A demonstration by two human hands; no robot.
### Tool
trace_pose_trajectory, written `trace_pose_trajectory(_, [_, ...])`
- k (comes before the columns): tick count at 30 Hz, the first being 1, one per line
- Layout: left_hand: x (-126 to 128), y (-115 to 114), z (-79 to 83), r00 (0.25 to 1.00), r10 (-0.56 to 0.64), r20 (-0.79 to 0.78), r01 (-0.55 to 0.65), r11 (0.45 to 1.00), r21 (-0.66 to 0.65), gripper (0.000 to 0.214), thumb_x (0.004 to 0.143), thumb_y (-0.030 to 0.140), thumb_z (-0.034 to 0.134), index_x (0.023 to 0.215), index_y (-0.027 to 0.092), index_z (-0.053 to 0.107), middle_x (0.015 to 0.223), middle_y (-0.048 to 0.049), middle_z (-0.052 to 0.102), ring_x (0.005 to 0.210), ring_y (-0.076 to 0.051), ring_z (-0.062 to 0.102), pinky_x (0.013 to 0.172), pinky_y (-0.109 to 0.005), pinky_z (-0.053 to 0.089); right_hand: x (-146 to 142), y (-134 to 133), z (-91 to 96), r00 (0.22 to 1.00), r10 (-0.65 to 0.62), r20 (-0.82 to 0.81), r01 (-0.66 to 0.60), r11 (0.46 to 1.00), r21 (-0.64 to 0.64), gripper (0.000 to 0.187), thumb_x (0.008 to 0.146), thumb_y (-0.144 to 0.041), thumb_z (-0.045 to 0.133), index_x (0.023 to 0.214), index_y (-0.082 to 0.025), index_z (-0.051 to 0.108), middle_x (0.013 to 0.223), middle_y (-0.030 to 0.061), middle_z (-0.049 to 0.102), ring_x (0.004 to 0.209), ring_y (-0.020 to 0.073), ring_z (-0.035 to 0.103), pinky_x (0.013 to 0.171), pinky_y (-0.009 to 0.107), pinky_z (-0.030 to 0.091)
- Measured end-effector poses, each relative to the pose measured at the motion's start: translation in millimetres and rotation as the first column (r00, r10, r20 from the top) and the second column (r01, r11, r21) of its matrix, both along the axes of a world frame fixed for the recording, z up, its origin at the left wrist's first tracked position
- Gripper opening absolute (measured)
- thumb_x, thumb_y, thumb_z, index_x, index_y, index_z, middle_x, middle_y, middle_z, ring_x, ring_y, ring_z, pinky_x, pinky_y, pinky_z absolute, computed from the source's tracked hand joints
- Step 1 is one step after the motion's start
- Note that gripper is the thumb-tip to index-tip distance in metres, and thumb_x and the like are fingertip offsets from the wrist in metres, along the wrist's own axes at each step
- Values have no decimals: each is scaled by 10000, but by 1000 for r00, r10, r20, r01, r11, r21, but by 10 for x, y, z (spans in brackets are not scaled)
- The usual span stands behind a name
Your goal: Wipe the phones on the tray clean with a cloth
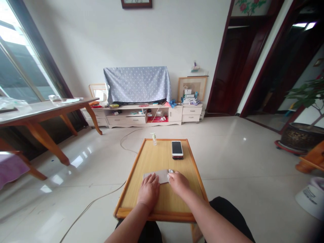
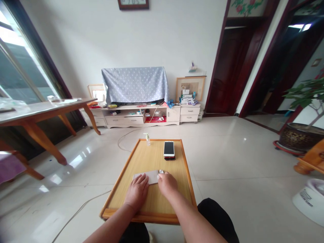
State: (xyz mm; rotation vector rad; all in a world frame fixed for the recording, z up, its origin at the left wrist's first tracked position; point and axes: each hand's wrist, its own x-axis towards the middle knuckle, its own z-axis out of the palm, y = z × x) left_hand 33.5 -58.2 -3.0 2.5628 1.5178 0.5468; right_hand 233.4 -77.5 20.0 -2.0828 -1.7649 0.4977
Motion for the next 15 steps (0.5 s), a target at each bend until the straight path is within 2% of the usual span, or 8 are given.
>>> trace_pose_trajectory(3, [-8, -8, 1, 1000, 0, 23, 1, 1000, -8, 405, 1003, 332, 417, 1355, 249, 599, 1470, -66, 550, 1377, -274, 449, 1168, -490, 342, -21, 181, 44, 1000, -16, 6, 16, 1000, -17, 328, 992, -360, 430, 1122, -289, 723, 1137, 52, 693, 930, 176, 629, 699, 269, 358])
trace_pose_trajectory(6, [-7, -10, 6, 999, 3, 35, -2, 1000, -22, 404, 992, 321, 439, 1360, 259, 593, 1476, -68, 543, 1386, -266, 442, 1177, -496, 329, -29, 238, 75, 1000, -17, 11, 18, 1000, -23, 318, 990, -358, 434, 1077, -274, 729, 1112, 54, 701, 914, 178, 629, 687, 273, 349])
trace_pose_trajectory(15, [15, 11, -62, 999, 27, -23, -28, 999, -30, 431, 1004, 305, 372, 1378, 205, 562, 1532, -82, 482, 1454, -273, 380, 1217, -501, 259, -94, -321, 42, 999, 37, 21, -37, 999, 23, 344, 1004, -407, 428, 913, -269, 729, 956, 31, 683, 831, 154, 605, 644, 271, 300])
